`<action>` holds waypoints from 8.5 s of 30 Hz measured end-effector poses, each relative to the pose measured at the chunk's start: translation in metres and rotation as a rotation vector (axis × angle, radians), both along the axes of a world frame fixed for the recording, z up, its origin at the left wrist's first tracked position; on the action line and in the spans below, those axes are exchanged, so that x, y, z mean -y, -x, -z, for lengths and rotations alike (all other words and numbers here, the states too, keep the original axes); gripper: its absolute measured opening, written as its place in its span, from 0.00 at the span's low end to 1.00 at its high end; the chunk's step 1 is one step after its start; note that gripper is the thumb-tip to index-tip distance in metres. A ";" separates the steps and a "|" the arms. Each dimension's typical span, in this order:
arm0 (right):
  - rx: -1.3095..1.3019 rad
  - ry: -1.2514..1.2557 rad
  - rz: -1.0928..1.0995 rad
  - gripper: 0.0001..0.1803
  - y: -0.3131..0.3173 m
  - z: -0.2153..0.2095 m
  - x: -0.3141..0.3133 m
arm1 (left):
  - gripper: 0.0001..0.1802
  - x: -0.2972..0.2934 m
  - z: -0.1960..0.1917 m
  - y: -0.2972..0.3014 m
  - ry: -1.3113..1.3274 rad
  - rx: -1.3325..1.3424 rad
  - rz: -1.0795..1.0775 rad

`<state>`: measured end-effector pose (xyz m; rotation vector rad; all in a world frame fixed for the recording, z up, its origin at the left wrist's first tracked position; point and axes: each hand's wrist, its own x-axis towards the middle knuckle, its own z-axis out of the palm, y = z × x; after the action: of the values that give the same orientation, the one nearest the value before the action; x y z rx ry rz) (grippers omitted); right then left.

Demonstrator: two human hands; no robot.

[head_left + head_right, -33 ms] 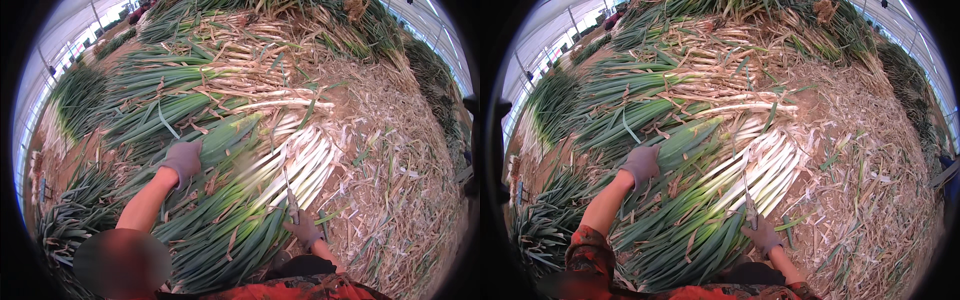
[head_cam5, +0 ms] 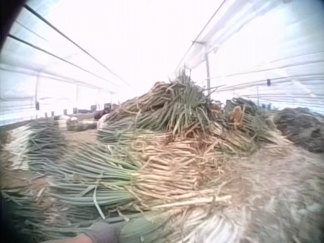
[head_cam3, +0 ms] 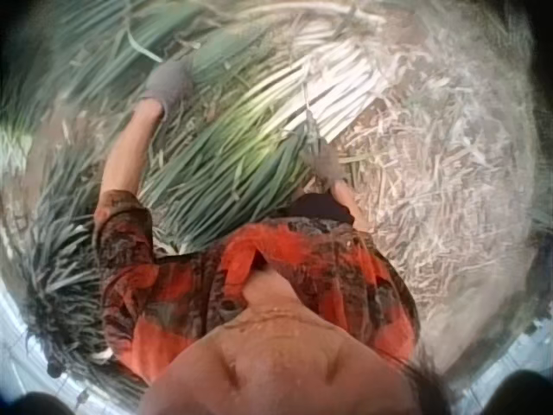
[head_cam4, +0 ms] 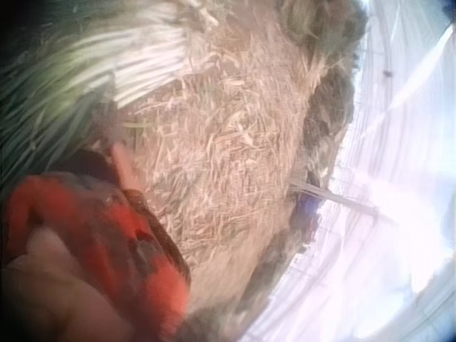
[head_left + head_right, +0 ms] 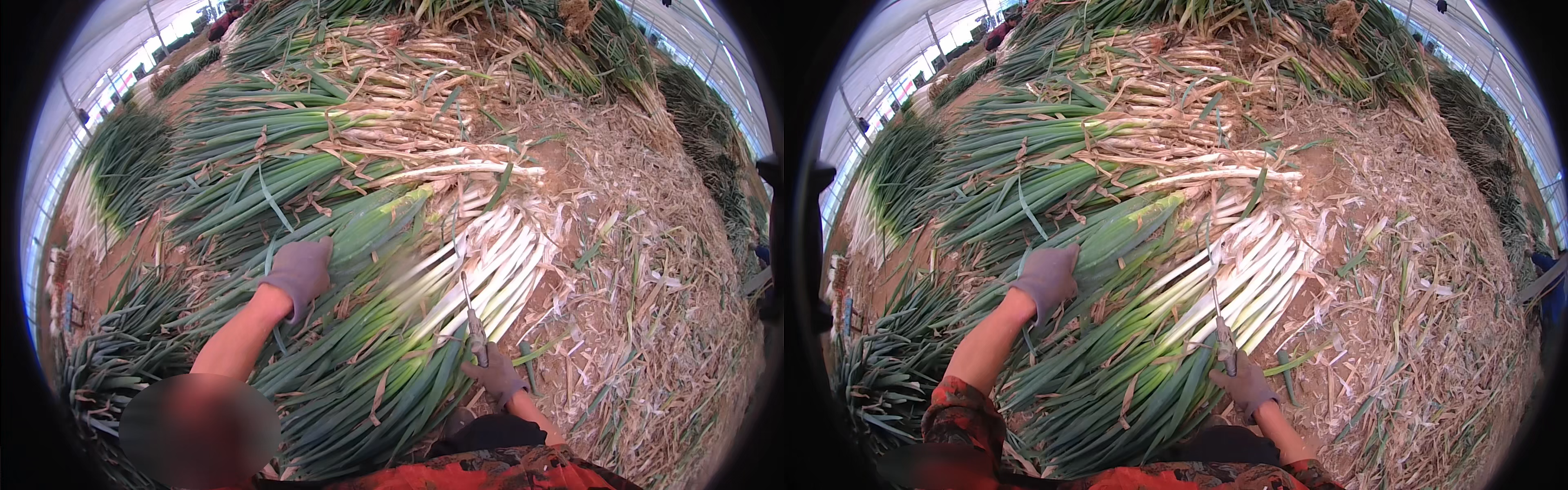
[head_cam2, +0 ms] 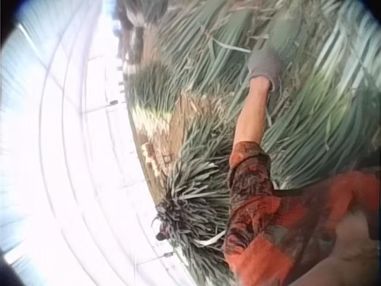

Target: The person kneels on the ground and uses a knife to trim the white ends of harvested onions. They repeatedly pick up onions, cut the ends, and place the trimmed pieces into a pile.

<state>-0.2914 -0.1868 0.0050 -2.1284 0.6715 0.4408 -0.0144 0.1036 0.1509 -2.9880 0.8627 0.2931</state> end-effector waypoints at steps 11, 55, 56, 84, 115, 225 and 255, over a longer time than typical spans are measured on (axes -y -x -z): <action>0.042 0.098 0.025 0.35 -0.045 -0.020 0.052 | 0.17 -0.101 0.045 0.097 -0.274 0.243 0.494; -0.029 -0.040 -0.208 0.40 -0.018 -0.028 -0.049 | 0.27 0.025 0.142 0.068 0.483 -0.243 -0.360; -0.047 -0.007 -0.147 0.40 -0.032 -0.026 -0.037 | 0.28 0.029 0.140 0.070 0.486 -0.254 -0.358; 0.105 -0.103 0.163 0.43 -0.024 0.027 0.021 | 0.25 0.106 0.147 0.085 0.498 0.003 0.044; 0.077 -0.195 0.291 0.41 -0.106 0.026 0.109 | 0.30 0.113 0.130 0.094 0.363 -0.359 0.063; 0.142 -0.103 0.180 0.38 -0.049 0.031 0.076 | 0.17 0.143 0.136 -0.159 0.306 0.326 0.147; 0.063 -0.241 0.067 0.39 0.020 0.006 -0.019 | 0.20 0.114 0.119 0.038 0.518 -0.543 -0.320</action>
<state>-0.3111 -0.1682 -0.0009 -1.8796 0.6192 0.3955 -0.0519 -0.0103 0.0317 -3.5983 0.5232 1.0835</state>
